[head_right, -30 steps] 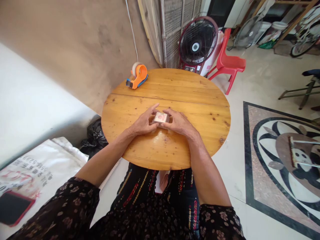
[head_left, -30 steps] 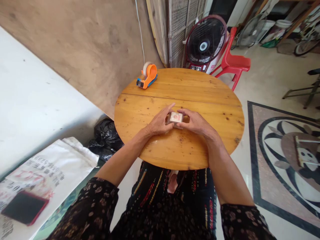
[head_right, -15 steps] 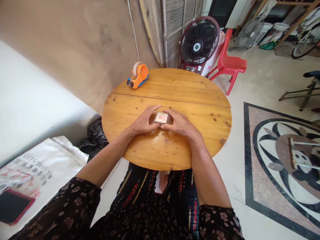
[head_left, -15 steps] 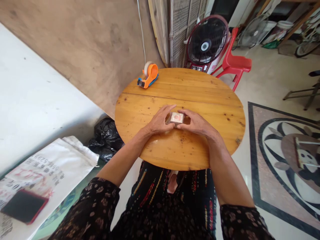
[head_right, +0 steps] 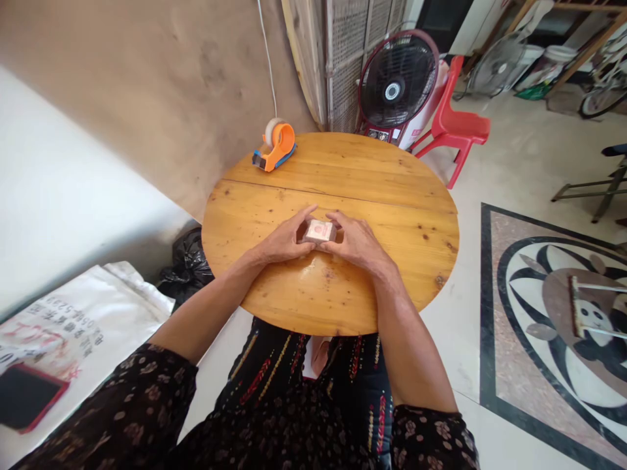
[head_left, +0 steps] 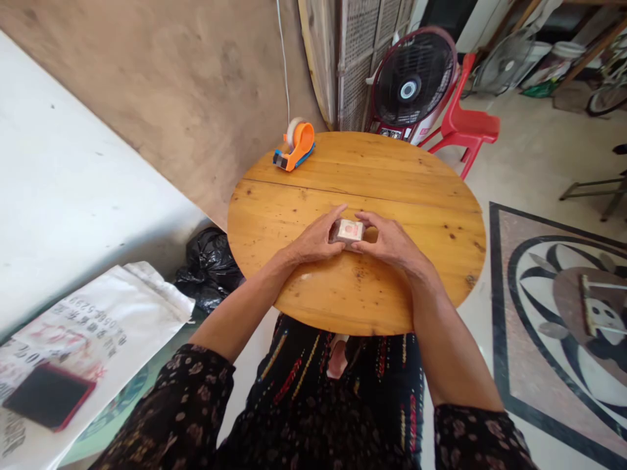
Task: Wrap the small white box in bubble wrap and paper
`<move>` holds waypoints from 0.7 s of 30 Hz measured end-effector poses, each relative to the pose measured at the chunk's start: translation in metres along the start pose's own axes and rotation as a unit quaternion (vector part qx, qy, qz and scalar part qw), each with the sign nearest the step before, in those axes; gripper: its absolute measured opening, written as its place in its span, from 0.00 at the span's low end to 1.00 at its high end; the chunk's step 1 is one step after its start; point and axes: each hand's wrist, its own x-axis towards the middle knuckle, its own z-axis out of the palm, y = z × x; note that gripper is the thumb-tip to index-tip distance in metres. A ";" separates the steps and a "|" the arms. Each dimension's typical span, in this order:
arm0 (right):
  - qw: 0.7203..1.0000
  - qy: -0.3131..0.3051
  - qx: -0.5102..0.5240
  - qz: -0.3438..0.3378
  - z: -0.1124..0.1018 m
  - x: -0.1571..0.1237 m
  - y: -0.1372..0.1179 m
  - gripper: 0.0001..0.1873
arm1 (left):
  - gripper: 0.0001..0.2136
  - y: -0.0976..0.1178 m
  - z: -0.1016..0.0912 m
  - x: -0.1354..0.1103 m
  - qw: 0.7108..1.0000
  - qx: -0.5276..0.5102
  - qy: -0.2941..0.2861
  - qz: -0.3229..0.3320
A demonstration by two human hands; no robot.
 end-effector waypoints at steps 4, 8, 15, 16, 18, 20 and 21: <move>1.000 0.029 0.009 0.002 0.001 0.001 -0.002 0.34 | 0.42 -0.003 0.001 0.000 1.000 -0.002 0.028 -0.003; 1.000 0.011 0.001 0.007 0.003 0.001 0.000 0.33 | 0.38 -0.005 0.001 0.001 0.999 0.036 0.023 0.026; 1.000 -0.006 0.000 0.014 0.005 0.000 0.001 0.40 | 0.37 -0.002 -0.003 0.003 0.996 0.062 0.023 0.064; 1.000 -0.005 0.005 0.015 0.005 0.000 0.000 0.41 | 0.36 -0.002 -0.004 0.004 0.995 0.058 0.028 0.081; 1.000 -0.004 0.015 0.015 0.004 0.000 -0.001 0.42 | 0.33 -0.001 -0.005 0.004 0.992 0.051 0.039 0.107; 1.000 -0.005 0.016 0.014 0.004 0.000 -0.001 0.41 | 0.29 -0.001 -0.005 0.004 0.992 0.054 0.047 0.107; 1.000 -0.006 0.014 0.015 0.004 0.000 -0.001 0.41 | 0.27 -0.002 -0.004 0.003 0.992 0.060 0.050 0.102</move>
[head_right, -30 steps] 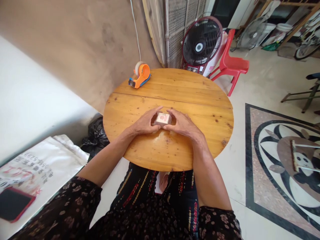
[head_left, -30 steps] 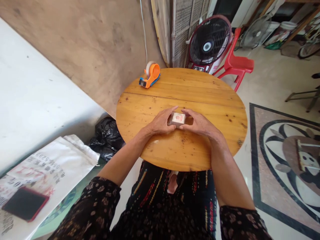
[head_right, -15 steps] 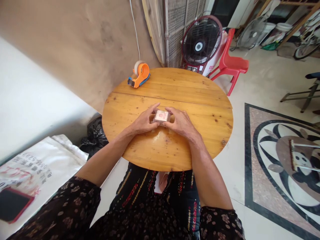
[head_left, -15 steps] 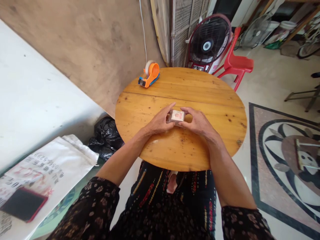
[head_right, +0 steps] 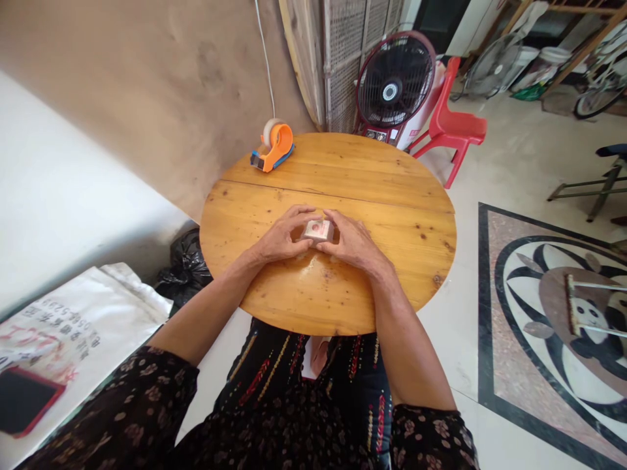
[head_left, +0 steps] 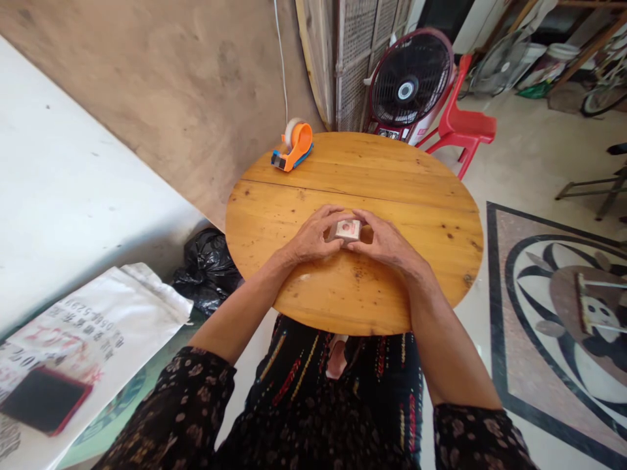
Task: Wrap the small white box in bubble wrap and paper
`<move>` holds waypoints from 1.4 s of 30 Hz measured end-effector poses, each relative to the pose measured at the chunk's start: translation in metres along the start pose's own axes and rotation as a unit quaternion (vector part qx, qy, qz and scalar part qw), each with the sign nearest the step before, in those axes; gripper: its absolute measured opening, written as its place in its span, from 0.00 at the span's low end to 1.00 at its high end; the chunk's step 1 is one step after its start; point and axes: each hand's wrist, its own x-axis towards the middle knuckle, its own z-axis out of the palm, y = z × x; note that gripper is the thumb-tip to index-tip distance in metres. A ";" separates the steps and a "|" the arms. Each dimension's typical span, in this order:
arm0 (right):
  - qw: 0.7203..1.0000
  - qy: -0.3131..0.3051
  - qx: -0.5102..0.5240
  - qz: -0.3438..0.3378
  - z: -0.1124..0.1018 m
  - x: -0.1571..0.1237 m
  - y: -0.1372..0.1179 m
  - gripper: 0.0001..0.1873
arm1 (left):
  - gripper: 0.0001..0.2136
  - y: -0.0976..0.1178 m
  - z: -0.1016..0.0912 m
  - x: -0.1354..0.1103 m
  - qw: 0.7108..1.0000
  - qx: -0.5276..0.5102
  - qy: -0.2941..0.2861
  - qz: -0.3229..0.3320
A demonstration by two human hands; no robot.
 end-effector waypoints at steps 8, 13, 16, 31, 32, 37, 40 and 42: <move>1.000 -0.003 -0.005 0.008 0.002 0.001 0.000 0.41 | 0.19 -0.009 0.009 -0.005 0.999 0.037 0.021 0.028; 1.000 -0.007 0.002 0.003 0.002 0.001 0.002 0.41 | 0.23 -0.004 0.007 -0.004 0.999 0.028 0.011 0.017; 1.000 -0.003 0.010 0.004 0.002 0.001 0.002 0.42 | 0.30 0.000 0.005 -0.003 1.000 0.013 0.012 0.003; 1.000 -0.007 0.026 -0.003 0.001 0.000 0.002 0.42 | 0.27 0.000 0.006 -0.004 1.000 0.027 -0.009 -0.004; 1.000 -0.006 0.029 -0.002 0.000 0.000 0.003 0.43 | 0.30 0.001 0.005 -0.003 1.000 0.016 -0.007 -0.006; 0.999 -0.018 0.025 0.009 0.000 0.001 0.010 0.45 | 0.38 0.001 -0.001 -0.002 0.999 -0.023 0.009 -0.041; 0.999 -0.031 0.016 0.005 0.001 0.001 0.015 0.45 | 0.40 -0.003 -0.001 -0.002 0.996 -0.036 -0.005 -0.081; 0.999 -0.032 0.010 0.004 0.001 0.001 0.015 0.45 | 0.42 -0.005 -0.001 -0.003 0.994 -0.035 -0.026 -0.100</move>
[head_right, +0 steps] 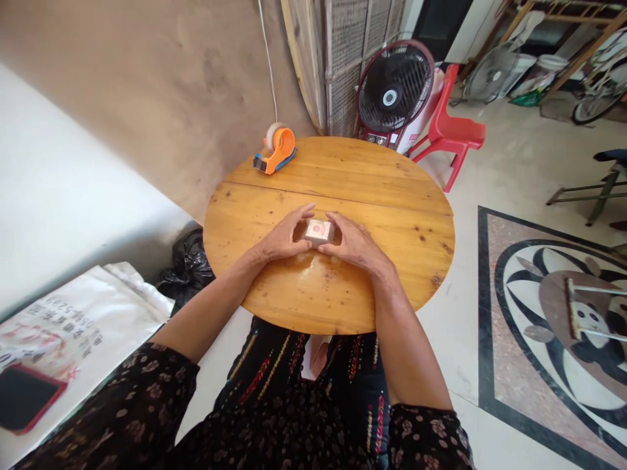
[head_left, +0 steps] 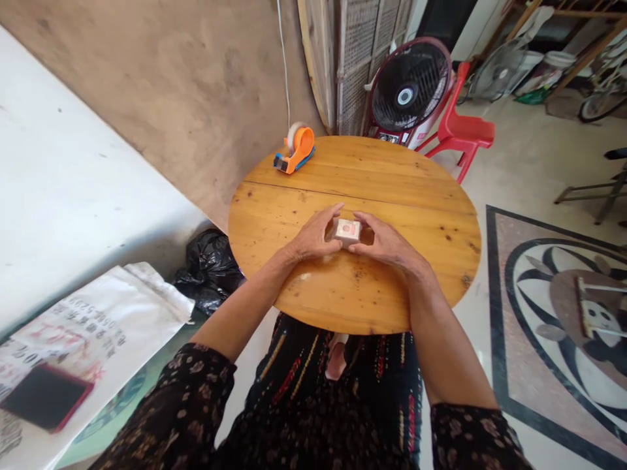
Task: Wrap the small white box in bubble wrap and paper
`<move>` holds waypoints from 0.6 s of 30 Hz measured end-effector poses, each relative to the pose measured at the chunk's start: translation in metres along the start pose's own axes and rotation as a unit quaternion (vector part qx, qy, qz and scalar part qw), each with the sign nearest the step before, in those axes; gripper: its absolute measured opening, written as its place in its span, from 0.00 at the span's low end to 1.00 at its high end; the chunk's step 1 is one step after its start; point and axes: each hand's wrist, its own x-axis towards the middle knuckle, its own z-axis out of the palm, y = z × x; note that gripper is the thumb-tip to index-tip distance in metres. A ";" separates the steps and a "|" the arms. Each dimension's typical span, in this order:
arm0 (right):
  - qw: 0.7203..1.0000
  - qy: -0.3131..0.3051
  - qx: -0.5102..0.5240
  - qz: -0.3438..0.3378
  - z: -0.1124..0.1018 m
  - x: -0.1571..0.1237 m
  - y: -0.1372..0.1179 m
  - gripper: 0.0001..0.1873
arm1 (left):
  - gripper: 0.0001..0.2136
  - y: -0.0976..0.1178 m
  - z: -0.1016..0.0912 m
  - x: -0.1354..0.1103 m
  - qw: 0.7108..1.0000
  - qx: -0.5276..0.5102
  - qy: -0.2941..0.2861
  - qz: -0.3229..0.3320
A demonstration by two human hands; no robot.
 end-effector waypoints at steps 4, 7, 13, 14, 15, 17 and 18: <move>1.000 0.008 -0.010 0.002 0.000 0.000 -0.007 0.44 | 0.43 0.000 0.001 0.000 0.999 0.025 -0.021 -0.020; 1.000 0.016 -0.015 -0.001 0.000 0.000 -0.012 0.42 | 0.43 0.001 0.002 0.001 1.000 0.018 -0.022 -0.014; 0.999 0.045 -0.015 0.006 -0.001 0.003 -0.020 0.37 | 0.42 0.006 0.003 0.000 0.999 -0.042 -0.006 -0.003; 0.998 0.055 -0.010 0.007 -0.002 0.003 -0.022 0.37 | 0.42 0.006 0.004 -0.001 0.999 -0.053 0.002 -0.005; 0.998 0.064 -0.006 0.005 -0.002 0.003 -0.023 0.36 | 0.42 0.007 0.004 -0.001 0.998 -0.063 0.011 -0.009; 0.997 0.077 -0.002 -0.001 -0.003 0.002 -0.024 0.36 | 0.42 0.007 0.004 -0.001 0.997 -0.071 0.026 -0.014; 0.997 0.077 -0.004 -0.002 -0.003 0.002 -0.024 0.36 | 0.42 0.007 0.004 -0.001 0.997 -0.066 0.027 -0.013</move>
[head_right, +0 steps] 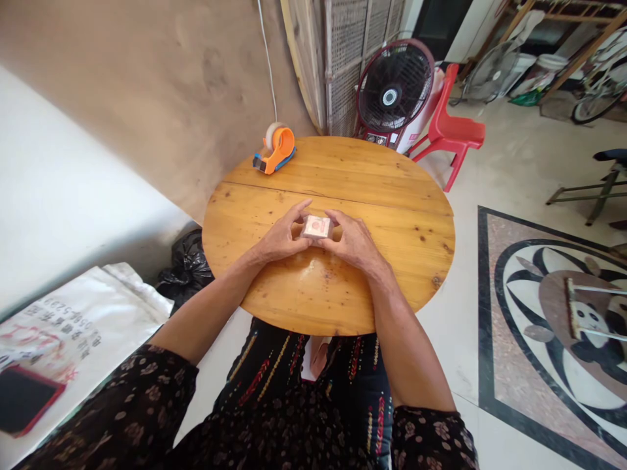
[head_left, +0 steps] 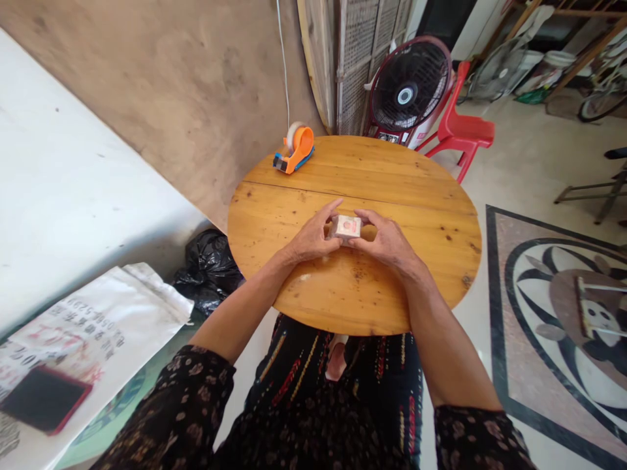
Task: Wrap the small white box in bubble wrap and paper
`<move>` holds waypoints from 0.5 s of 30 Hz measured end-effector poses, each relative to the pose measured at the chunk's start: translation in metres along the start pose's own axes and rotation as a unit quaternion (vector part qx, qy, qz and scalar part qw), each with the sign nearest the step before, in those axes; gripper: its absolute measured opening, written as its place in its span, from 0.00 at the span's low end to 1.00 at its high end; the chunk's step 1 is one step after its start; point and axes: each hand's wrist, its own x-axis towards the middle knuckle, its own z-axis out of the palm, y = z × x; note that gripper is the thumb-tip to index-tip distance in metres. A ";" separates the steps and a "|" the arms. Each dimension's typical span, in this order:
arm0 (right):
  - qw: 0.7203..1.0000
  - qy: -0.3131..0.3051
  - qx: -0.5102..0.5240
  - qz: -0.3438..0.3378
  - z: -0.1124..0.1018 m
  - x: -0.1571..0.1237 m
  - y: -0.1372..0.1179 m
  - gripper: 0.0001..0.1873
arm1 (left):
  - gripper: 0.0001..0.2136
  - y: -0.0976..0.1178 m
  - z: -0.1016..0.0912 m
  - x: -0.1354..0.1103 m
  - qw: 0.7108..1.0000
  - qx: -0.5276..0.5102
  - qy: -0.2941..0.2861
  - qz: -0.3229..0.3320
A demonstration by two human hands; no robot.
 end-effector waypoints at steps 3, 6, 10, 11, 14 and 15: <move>1.000 -0.024 -0.014 0.003 0.001 0.000 0.003 0.36 | 0.40 -0.001 -0.001 0.001 0.999 0.046 -0.022 0.014; 0.999 -0.046 -0.020 0.003 0.004 -0.001 0.008 0.36 | 0.38 -0.003 -0.002 0.002 0.995 0.080 -0.042 0.028; 0.999 -0.041 -0.018 -0.005 0.005 -0.001 0.010 0.37 | 0.36 -0.004 -0.002 0.003 0.993 0.089 -0.030 0.076; 0.999 -0.042 -0.017 -0.007 0.005 -0.001 0.010 0.37 | 0.35 -0.004 -0.002 0.003 0.992 0.090 -0.026 0.088; 0.998 -0.053 -0.014 -0.008 0.004 -0.002 0.008 0.40 | 0.30 -0.006 -0.003 0.002 0.989 0.101 -0.010 0.105; 0.998 -0.058 -0.014 -0.006 0.004 -0.002 0.008 0.40 | 0.28 -0.007 -0.003 0.002 0.988 0.109 -0.006 0.106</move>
